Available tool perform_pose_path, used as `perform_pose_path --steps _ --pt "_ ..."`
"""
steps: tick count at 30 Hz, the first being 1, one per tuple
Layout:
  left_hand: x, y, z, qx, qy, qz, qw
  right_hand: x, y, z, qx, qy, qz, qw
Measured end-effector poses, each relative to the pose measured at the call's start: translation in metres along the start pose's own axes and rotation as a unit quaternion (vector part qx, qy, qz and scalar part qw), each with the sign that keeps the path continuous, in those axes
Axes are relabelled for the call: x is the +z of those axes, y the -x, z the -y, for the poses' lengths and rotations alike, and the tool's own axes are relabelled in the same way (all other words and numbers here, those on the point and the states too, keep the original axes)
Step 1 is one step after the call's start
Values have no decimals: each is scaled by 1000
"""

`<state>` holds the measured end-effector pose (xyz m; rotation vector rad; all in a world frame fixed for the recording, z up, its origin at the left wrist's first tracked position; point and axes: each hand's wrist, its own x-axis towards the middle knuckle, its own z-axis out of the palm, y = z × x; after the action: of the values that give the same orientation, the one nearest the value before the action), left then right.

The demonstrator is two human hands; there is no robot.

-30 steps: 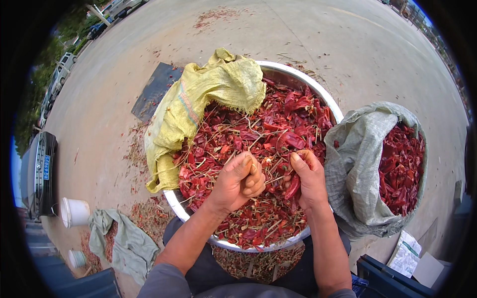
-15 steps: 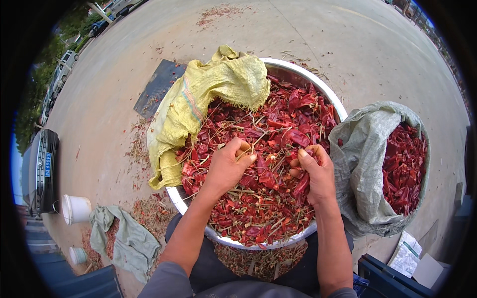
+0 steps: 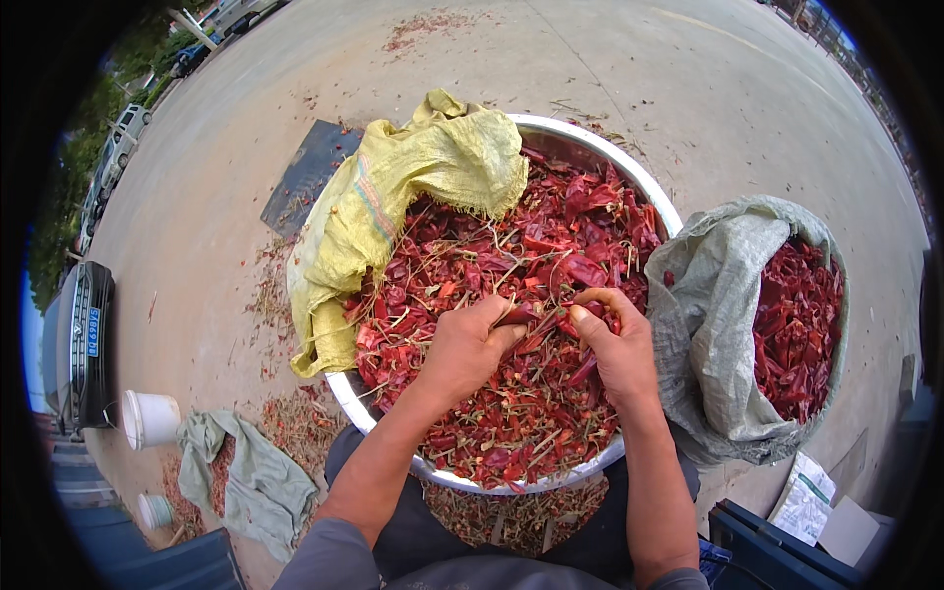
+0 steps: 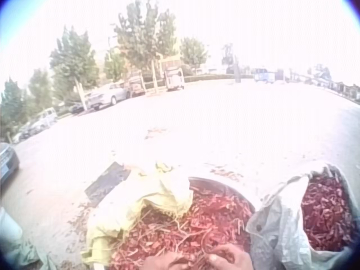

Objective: The person sits cross-legged on the ground and removes stems from dried red chili peppers by hand. They pick peppers from a large metal basin, pull off the stems, and place the de-stemmed peppers into a large sack to their right.

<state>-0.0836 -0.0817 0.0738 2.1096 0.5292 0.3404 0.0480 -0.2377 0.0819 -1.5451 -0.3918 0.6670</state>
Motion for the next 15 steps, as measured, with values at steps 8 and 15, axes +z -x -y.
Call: perform_pose_path --steps 8,15 --pt "2 5 -21 -29 80 58 995 18 5 -8 -5 59 67 996" --pt "-1 -1 -10 16 36 -56 998 21 6 -9 -196 198 -3 960"
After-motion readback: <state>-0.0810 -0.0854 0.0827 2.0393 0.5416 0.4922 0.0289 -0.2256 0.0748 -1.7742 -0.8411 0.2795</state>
